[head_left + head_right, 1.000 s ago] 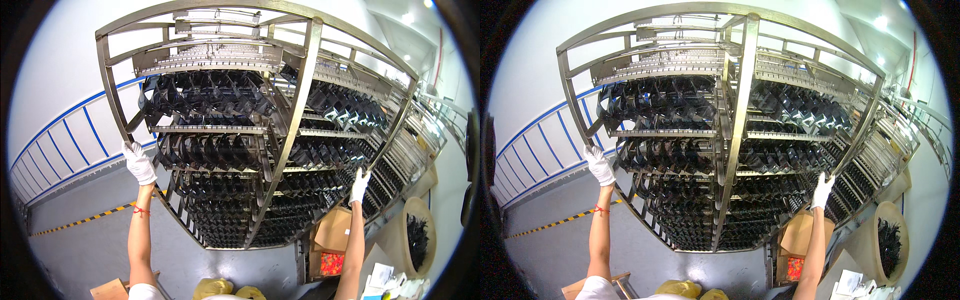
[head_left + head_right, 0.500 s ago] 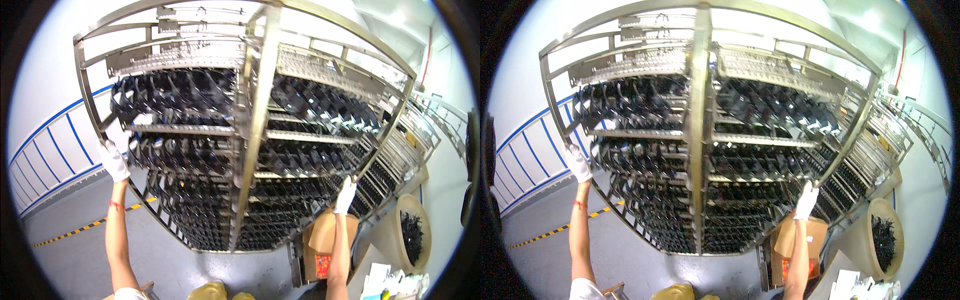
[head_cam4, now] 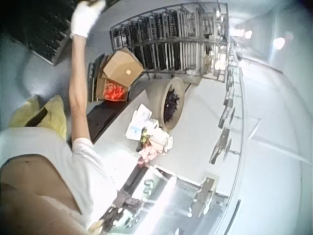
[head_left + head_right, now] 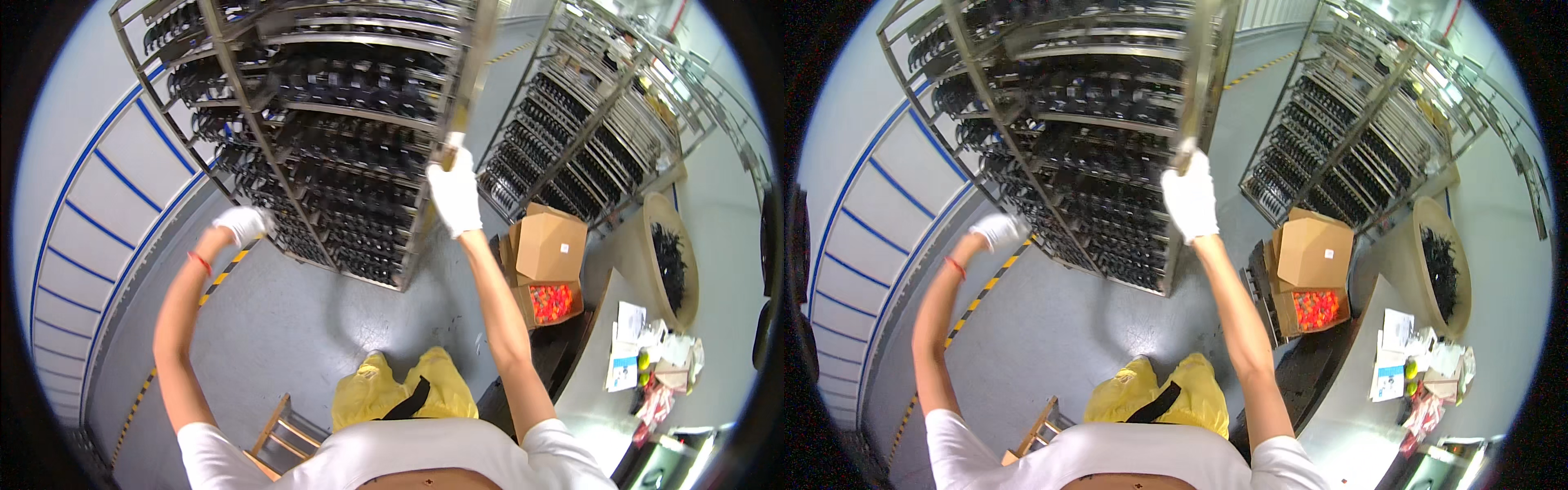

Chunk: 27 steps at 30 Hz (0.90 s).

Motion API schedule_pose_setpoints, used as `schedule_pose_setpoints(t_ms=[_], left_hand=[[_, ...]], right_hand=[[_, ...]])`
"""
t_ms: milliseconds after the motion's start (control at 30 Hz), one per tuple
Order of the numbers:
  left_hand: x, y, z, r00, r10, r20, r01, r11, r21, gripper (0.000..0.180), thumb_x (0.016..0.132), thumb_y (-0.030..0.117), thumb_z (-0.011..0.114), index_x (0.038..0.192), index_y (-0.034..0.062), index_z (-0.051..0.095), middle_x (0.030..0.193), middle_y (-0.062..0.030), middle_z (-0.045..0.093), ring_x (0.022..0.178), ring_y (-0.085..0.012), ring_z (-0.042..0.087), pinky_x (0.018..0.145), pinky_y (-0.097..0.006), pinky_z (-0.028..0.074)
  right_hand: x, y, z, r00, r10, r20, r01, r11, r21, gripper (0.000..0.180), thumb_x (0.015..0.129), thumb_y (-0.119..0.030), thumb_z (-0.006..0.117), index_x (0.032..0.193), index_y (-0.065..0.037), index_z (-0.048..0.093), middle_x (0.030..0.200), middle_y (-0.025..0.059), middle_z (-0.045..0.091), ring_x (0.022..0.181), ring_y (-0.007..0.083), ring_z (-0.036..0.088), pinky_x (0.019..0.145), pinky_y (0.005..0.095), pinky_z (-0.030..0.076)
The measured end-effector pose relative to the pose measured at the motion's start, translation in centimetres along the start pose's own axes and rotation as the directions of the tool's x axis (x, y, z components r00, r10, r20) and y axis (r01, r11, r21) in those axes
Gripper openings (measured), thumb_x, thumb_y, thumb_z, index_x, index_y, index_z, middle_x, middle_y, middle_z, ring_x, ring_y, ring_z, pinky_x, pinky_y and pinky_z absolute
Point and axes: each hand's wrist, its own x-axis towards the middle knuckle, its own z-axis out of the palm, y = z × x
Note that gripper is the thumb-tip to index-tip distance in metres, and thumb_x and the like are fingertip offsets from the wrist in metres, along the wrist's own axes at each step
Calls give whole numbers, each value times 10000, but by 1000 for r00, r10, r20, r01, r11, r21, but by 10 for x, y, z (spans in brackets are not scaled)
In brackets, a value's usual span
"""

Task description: The person assembles small black plastic components onto metal racks at a workbench. They repeatedly pick up parts, place them into slots on the racks, and then move the loaded racks onto a nearby storage rack.

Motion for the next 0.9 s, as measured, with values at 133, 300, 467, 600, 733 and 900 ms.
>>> schedule_pose_setpoints(t_ms=[133,300,467,600,733,900], left_hand=[[23,107,-21,928,-158,-337,-24,878,-478,460,980,325,577,1344,45,552,1233,-153,656,1100,-267,644,963,-358,492],[110,141,-83,420,-516,-747,-420,619,-664,464,991,233,596,1383,3,501,1237,-144,641,1109,-218,621,987,-336,470],[187,61,-83,55,-893,-447,-313,410,-857,280,980,296,611,1042,32,542,818,-19,483,742,-139,461,692,-323,430],[213,6,-96,-411,-731,-545,-108,632,-767,253,986,269,588,966,18,569,749,-26,488,685,-134,406,627,-313,393],[213,-74,-89,-354,-842,-407,-190,491,-850,264,1001,279,566,897,36,566,684,-9,463,635,-103,393,559,-310,358],[249,-65,-129,-329,-811,-484,-123,545,-829,398,1007,399,537,779,74,508,534,12,397,454,-106,390,423,-321,321]], right_hand=[[8,-31,58,958,-33,283,-8,990,142,386,852,-86,528,1233,-41,484,1008,218,666,888,351,674,789,447,533],[50,-28,128,843,-297,448,39,865,501,417,883,-85,530,1290,-29,464,1120,216,641,1022,307,663,871,385,534],[197,41,129,907,-352,231,288,919,271,408,859,-135,603,1238,14,580,1168,173,634,991,248,645,903,346,509],[400,141,130,988,119,-98,-103,983,155,662,795,-258,677,1355,47,498,1351,252,532,1269,331,515,1080,381,408],[548,216,168,997,80,14,-81,973,214,831,808,-343,725,1469,14,370,1397,231,531,1285,359,513,1100,380,389],[625,292,190,995,92,31,-96,896,434,302,859,-279,680,1019,-29,630,937,105,671,864,200,612,818,333,500]])
